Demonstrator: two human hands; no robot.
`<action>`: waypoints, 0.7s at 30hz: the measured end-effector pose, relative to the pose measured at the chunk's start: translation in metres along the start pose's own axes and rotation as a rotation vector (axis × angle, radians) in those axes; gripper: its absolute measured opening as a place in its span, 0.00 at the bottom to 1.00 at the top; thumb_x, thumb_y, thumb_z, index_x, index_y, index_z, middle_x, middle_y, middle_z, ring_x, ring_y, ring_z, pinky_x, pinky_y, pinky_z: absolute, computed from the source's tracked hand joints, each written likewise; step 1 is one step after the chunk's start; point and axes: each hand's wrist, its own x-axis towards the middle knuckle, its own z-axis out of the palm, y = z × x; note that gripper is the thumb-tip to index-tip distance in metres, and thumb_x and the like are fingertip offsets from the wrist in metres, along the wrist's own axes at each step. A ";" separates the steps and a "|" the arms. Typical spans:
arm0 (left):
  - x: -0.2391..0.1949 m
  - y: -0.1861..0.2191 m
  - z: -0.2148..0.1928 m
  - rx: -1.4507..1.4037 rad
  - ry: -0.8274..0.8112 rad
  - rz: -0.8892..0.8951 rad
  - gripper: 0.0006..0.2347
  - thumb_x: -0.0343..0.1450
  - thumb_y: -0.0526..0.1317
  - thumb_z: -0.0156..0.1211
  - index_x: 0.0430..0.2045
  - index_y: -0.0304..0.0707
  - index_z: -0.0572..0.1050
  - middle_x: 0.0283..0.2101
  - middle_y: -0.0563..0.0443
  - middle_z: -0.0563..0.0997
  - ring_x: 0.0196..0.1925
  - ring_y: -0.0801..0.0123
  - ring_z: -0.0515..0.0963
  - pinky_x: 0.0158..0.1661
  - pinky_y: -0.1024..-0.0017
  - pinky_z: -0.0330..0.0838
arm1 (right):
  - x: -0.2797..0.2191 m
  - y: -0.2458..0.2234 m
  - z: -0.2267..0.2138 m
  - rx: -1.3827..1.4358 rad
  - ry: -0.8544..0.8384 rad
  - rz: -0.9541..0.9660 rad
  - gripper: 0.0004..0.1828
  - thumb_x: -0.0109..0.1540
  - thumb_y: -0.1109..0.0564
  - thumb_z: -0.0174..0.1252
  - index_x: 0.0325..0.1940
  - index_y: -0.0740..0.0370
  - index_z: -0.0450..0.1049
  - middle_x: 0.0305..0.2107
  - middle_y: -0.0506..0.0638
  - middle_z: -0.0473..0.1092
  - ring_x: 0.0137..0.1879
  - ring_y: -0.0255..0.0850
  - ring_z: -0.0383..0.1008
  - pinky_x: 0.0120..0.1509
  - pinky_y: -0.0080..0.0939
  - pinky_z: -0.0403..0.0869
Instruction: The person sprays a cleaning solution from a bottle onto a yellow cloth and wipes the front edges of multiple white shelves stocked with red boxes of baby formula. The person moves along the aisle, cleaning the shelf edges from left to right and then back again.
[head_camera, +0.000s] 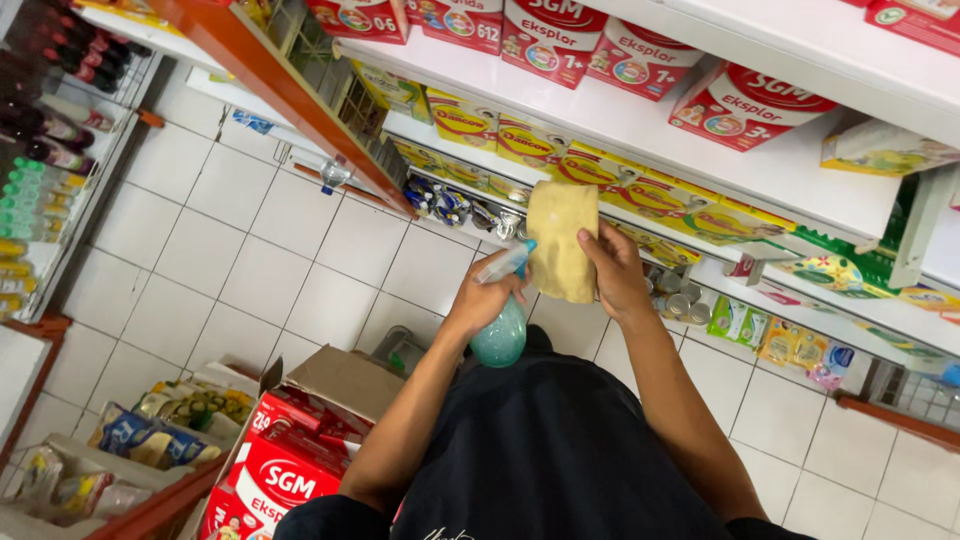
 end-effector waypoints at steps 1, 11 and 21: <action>0.000 0.003 0.002 -0.011 -0.018 0.018 0.19 0.63 0.25 0.51 0.48 0.30 0.77 0.37 0.48 0.81 0.31 0.67 0.80 0.35 0.72 0.77 | -0.001 0.000 -0.001 -0.008 0.009 -0.002 0.21 0.69 0.57 0.56 0.65 0.70 0.70 0.49 0.51 0.76 0.50 0.33 0.76 0.55 0.35 0.76; -0.003 0.009 0.015 0.122 -0.098 -0.062 0.15 0.63 0.28 0.51 0.42 0.32 0.79 0.34 0.49 0.81 0.28 0.69 0.81 0.35 0.70 0.76 | -0.009 -0.010 -0.013 0.083 0.099 -0.078 0.23 0.68 0.57 0.57 0.67 0.69 0.68 0.54 0.51 0.74 0.57 0.35 0.75 0.62 0.37 0.74; 0.006 0.005 0.029 0.165 -0.133 -0.017 0.08 0.66 0.29 0.54 0.35 0.32 0.78 0.33 0.50 0.81 0.32 0.71 0.82 0.35 0.71 0.79 | -0.021 -0.011 -0.032 0.147 0.202 -0.125 0.23 0.69 0.56 0.55 0.67 0.67 0.68 0.54 0.50 0.73 0.58 0.36 0.74 0.62 0.38 0.73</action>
